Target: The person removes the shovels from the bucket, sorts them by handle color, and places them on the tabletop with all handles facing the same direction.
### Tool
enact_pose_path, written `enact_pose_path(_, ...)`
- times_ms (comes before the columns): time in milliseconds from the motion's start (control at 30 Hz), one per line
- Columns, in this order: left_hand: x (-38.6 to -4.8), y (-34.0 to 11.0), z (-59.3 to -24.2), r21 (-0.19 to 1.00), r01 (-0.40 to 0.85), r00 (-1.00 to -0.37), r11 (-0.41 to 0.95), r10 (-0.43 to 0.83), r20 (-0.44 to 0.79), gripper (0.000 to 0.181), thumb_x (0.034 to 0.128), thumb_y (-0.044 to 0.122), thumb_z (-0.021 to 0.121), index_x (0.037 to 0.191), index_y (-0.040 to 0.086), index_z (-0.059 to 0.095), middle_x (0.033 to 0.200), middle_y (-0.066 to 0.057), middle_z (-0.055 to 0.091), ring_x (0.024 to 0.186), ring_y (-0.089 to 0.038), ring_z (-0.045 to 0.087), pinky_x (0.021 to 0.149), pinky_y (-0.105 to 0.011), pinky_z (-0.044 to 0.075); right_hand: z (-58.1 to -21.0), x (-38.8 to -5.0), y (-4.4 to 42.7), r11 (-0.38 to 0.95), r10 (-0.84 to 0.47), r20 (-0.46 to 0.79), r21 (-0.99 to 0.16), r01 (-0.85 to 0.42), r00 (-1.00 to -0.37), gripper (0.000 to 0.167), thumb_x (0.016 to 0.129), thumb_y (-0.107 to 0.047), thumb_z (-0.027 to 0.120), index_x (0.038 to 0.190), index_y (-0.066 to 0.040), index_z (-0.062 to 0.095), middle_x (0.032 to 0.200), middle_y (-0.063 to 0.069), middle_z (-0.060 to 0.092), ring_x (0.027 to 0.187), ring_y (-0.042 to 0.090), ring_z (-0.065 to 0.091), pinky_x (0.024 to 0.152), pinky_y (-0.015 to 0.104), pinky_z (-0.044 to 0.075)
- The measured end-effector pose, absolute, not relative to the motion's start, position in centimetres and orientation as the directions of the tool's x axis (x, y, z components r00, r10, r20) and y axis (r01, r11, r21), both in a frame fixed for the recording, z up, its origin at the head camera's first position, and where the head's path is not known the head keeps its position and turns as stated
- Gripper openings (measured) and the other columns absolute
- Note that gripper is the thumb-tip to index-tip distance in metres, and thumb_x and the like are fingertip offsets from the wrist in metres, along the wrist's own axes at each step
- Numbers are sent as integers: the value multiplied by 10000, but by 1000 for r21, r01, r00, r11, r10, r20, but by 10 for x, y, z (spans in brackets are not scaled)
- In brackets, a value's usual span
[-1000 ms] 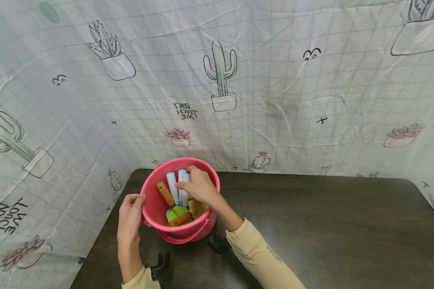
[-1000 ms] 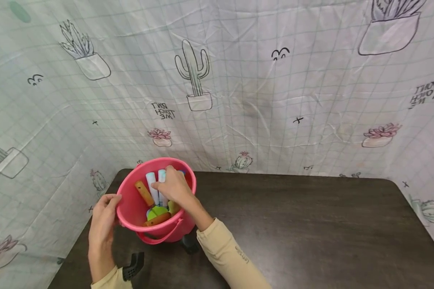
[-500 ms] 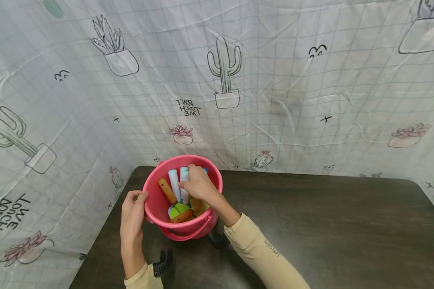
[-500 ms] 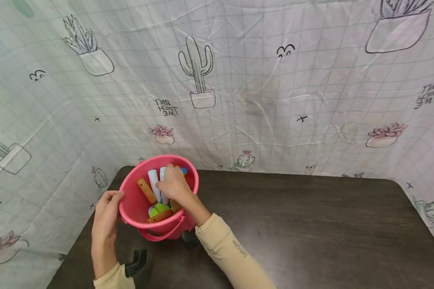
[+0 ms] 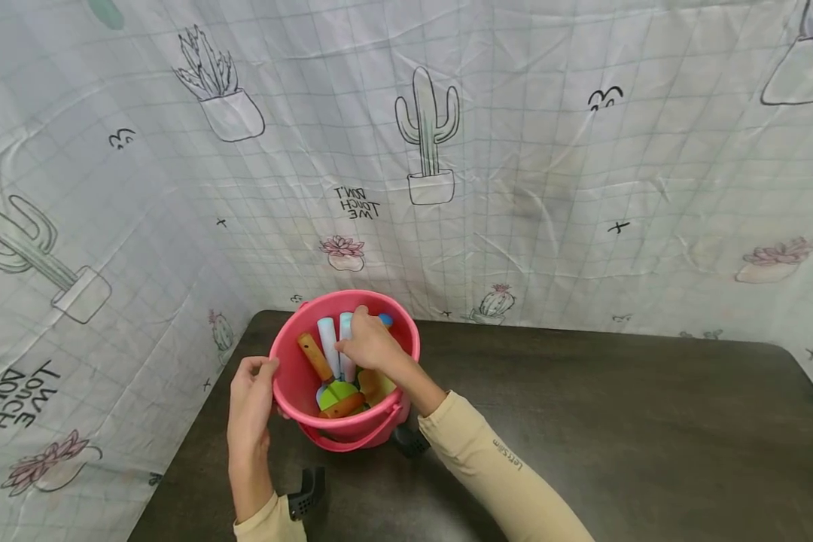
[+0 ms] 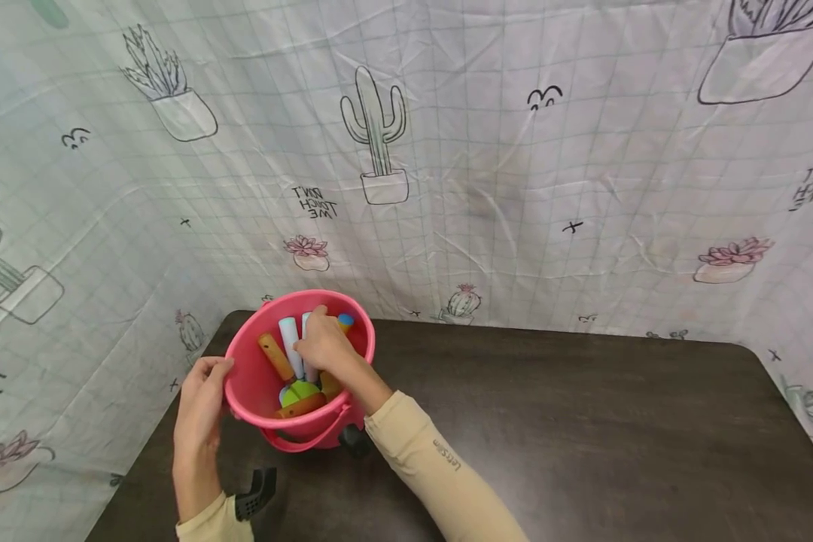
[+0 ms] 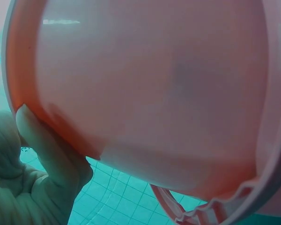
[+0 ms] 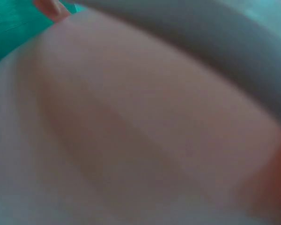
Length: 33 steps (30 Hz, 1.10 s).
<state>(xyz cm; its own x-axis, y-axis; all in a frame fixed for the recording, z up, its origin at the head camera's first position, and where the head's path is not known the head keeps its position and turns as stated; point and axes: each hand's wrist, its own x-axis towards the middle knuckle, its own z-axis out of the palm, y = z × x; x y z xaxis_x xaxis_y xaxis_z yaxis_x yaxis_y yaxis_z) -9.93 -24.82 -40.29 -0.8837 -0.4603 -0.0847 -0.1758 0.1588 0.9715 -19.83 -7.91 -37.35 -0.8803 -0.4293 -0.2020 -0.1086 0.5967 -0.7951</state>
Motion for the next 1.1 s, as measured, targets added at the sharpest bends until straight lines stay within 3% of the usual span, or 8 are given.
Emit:
enact_pose_path(167, -99, -248, -403, 973, -168, -887, 156, -454, -81, 255, 1080, 212, 480, 1221, -1, 469, 682, -46, 595, 440, -113, 542, 468, -240, 510, -374, -198, -80, 597, -415, -192, -795, -107, -889, 717, 974, -84, 702, 1514, 99, 267, 678, 98, 519, 718, 416, 704, 487, 226, 445)
enact_pose_path(400, -99, -248, -404, 975, -164, -886, 150, -458, -78, 253, 1076, 205, 490, 1217, -3, 473, 675, -49, 599, 432, -116, 544, 463, -239, 508, -374, -195, -76, 562, -417, -138, -816, -136, -898, 732, 946, -44, 715, 1502, 135, 274, 655, 87, 504, 497, 241, 564, 476, 223, 439)
enact_pose_path(533, -99, -248, -404, 975, -161, -884, 154, -461, -73, 255, 1076, 205, 492, 1220, -5, 475, 678, -47, 600, 433, -116, 541, 462, -237, 506, -375, -196, -75, 544, -431, -121, -826, -150, -894, 575, 936, -26, 727, 1394, 113, 408, 719, 93, 536, 499, 186, 522, 494, 226, 439)
enact_pose_path(633, -99, -248, -403, 974, -165, -883, 153, -464, -76, 260, 1075, 208, 496, 1222, -5, 475, 678, -38, 600, 434, -112, 542, 462, -239, 506, -375, -197, -75, 537, -446, -119, -829, -158, -887, 357, 919, -17, 750, 1195, 66, 539, 752, 79, 530, 525, 161, 486, 508, 230, 413)
enact_pose_path(733, -98, -249, -403, 975, -166, -882, 148, -464, -80, 260, 1076, 206, 495, 1223, -7, 474, 675, -36, 602, 430, -110, 541, 457, -239, 504, -375, -197, -75, 537, -457, -126, -828, -161, -881, 227, 899, -9, 770, 1005, 13, 571, 724, 54, 495, 537, 152, 457, 515, 235, 391)
enact_pose_path(867, -99, -249, -404, 976, -162, -885, 143, -459, -80, 255, 1081, 205, 484, 1223, -6, 471, 672, -42, 606, 427, -111, 540, 451, -237, 501, -373, -197, -73, 531, -470, -127, -831, -165, -873, 229, 888, -5, 776, 895, -29, 548, 669, 35, 465, 527, 150, 450, 514, 236, 389)
enact_pose_path(1100, -100, -249, -403, 978, -158, -889, 138, -451, -80, 253, 1082, 203, 479, 1225, -6, 467, 665, -45, 608, 421, -107, 542, 448, -233, 499, -374, -199, -72, 530, -490, -162, -836, -145, -857, 250, 868, -1, 797, 918, -32, 554, 697, 50, 522, 555, 159, 490, 521, 236, 412)
